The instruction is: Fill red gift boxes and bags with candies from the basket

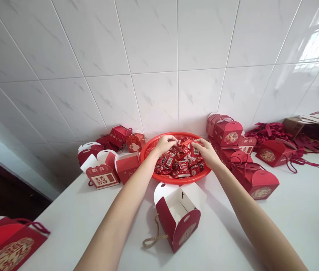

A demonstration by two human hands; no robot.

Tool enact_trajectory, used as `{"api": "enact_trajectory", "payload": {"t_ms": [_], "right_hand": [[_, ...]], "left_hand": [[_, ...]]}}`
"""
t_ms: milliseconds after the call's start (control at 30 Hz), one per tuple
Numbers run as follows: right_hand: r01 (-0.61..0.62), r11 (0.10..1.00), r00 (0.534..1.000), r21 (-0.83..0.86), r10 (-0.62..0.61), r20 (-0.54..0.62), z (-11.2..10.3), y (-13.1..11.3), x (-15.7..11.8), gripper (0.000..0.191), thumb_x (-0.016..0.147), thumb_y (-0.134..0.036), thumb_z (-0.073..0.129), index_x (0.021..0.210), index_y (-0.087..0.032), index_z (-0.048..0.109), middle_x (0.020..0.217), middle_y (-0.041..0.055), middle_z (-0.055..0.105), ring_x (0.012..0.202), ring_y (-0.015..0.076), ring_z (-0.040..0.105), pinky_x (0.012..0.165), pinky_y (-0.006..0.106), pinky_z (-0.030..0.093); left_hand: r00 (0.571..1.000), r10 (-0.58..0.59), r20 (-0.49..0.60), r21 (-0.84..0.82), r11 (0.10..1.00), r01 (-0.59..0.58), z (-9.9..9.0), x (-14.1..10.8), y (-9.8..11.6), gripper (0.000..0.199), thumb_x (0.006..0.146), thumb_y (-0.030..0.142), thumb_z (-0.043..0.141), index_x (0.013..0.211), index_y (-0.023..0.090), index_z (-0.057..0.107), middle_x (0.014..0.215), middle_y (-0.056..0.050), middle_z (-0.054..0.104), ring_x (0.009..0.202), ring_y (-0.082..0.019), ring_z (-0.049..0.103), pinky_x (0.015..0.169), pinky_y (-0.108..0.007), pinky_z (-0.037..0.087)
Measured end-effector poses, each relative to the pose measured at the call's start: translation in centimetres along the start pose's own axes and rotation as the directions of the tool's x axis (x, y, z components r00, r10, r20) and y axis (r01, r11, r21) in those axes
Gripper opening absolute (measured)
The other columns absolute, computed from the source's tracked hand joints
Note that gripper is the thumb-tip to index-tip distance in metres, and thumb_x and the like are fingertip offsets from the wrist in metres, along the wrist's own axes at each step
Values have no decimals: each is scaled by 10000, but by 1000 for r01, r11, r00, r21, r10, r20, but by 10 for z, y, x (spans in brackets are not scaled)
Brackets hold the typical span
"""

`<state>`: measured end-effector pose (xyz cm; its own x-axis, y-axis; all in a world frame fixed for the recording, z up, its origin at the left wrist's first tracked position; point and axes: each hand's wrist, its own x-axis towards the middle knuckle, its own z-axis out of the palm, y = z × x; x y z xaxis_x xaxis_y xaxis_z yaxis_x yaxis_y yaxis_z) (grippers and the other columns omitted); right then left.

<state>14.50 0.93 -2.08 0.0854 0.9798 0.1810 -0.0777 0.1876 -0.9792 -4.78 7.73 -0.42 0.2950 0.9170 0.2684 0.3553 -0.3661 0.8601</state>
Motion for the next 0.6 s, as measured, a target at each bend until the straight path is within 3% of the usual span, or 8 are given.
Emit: {"api": "enact_trajectory", "payload": {"t_ms": [200,367,600], "right_hand": [[-18,1000,999,-7,18,33,0,1,0,369,622,-498,790,808,-230,617,711,-11,683,565,153,607,532,282,488],[-8,1000,999,-8,8,49,-1,-1,-1,410,601,-504,821,834,-231,624,722,-10,697,558,145,606,527,276,484],[20,1000,998,8,-20,66,-1,-1,-2,451,580,-485,852,893,-214,673,814,25,745,712,187,674,657,312,537]], "left_hand": [[998,-62,-18,-132,990,59,-2,-3,5,114,604,219,551,668,180,637,763,-8,689,742,-168,597,718,-274,471],[999,-24,-23,-166,986,20,-4,-2,4,107,574,240,518,592,180,606,728,-13,668,779,-182,578,780,-294,462],[996,-69,63,-289,953,85,-4,-4,8,100,541,250,530,599,183,576,684,-4,610,687,-162,534,645,-276,445]]}}
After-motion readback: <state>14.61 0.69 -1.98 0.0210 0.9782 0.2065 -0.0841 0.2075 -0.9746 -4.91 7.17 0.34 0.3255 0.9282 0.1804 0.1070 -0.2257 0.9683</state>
